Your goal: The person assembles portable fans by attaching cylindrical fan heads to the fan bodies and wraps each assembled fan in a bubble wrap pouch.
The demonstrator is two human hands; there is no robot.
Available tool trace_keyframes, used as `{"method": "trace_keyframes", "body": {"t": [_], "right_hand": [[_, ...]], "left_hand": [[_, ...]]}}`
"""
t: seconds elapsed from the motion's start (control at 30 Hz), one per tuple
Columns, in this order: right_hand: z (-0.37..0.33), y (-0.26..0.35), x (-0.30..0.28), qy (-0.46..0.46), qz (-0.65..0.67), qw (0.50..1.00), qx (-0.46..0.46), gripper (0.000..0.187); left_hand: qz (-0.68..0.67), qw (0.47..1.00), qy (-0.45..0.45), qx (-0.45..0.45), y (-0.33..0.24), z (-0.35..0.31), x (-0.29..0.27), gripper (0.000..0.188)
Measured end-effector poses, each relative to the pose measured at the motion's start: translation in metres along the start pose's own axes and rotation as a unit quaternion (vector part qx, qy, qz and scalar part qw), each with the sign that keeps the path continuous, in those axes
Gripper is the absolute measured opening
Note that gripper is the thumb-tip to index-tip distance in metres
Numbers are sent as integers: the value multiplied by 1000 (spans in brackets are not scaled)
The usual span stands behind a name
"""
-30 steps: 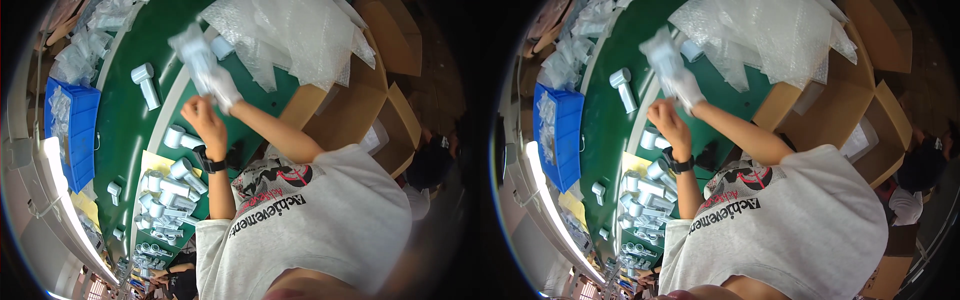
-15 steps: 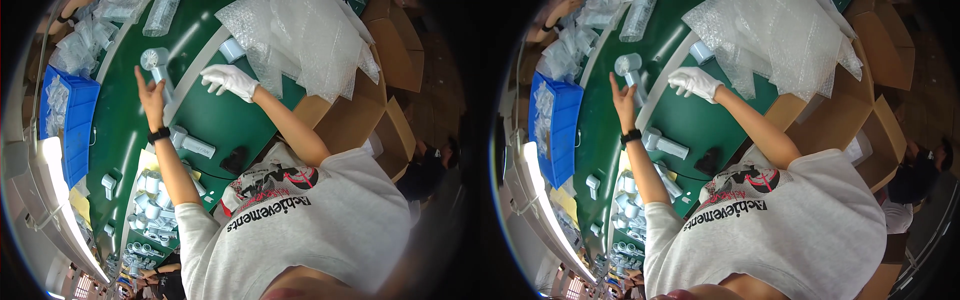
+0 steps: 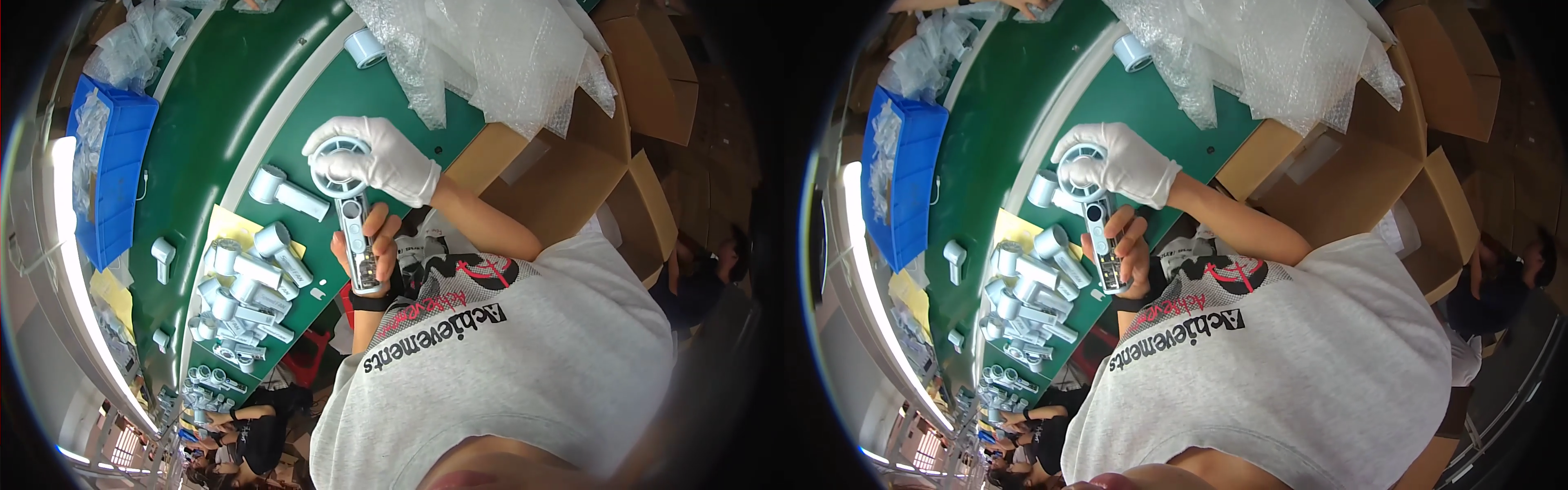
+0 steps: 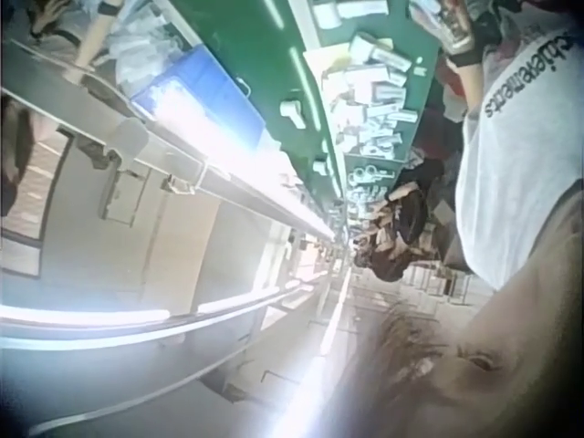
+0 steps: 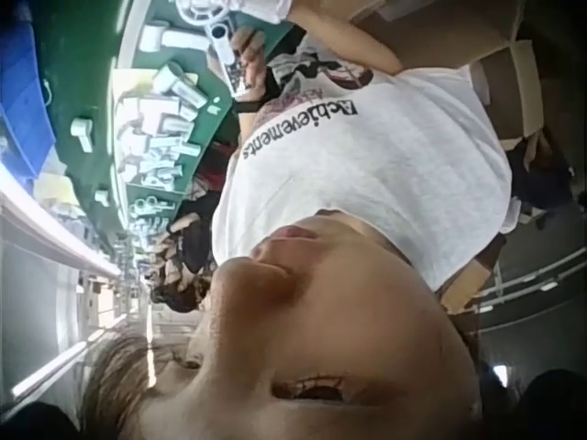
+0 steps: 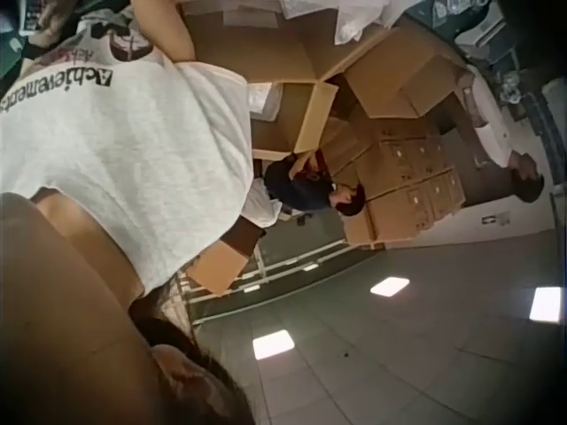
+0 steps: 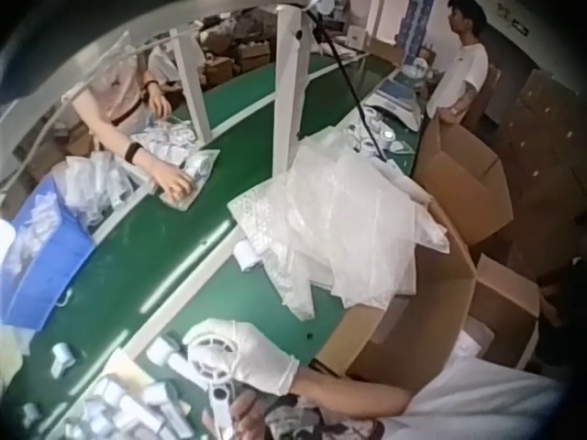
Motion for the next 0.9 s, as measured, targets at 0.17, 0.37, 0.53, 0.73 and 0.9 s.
{"method": "trace_keyframes", "body": {"t": [0.17,0.37,0.53,0.73,0.9], "right_hand": [[-8,1,-7,45,121,987,-97,37],[-27,17,-3,39,-8,990,-134,38],[-38,24,11,-62,-71,993,-77,56],[-36,10,29,37,73,991,-107,52],[-39,3,18,210,-131,967,-63,45]], "left_hand": [[295,954,-41,5,21,-5,23,55],[744,649,-156,26,28,-2,57,62],[841,508,-153,110,21,-6,43,67],[721,620,-157,265,-24,-30,12,59],[389,914,-9,115,3,-17,19,55]]}}
Point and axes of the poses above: each hand's wrist, its own z-axis towards the middle knuckle, its own x-axis out of the palm, y = z × x, the point moved 3 cm from there along z, towards the middle knuckle, and after that the axes turned 7 degrees about y, right-handed, at the moved point
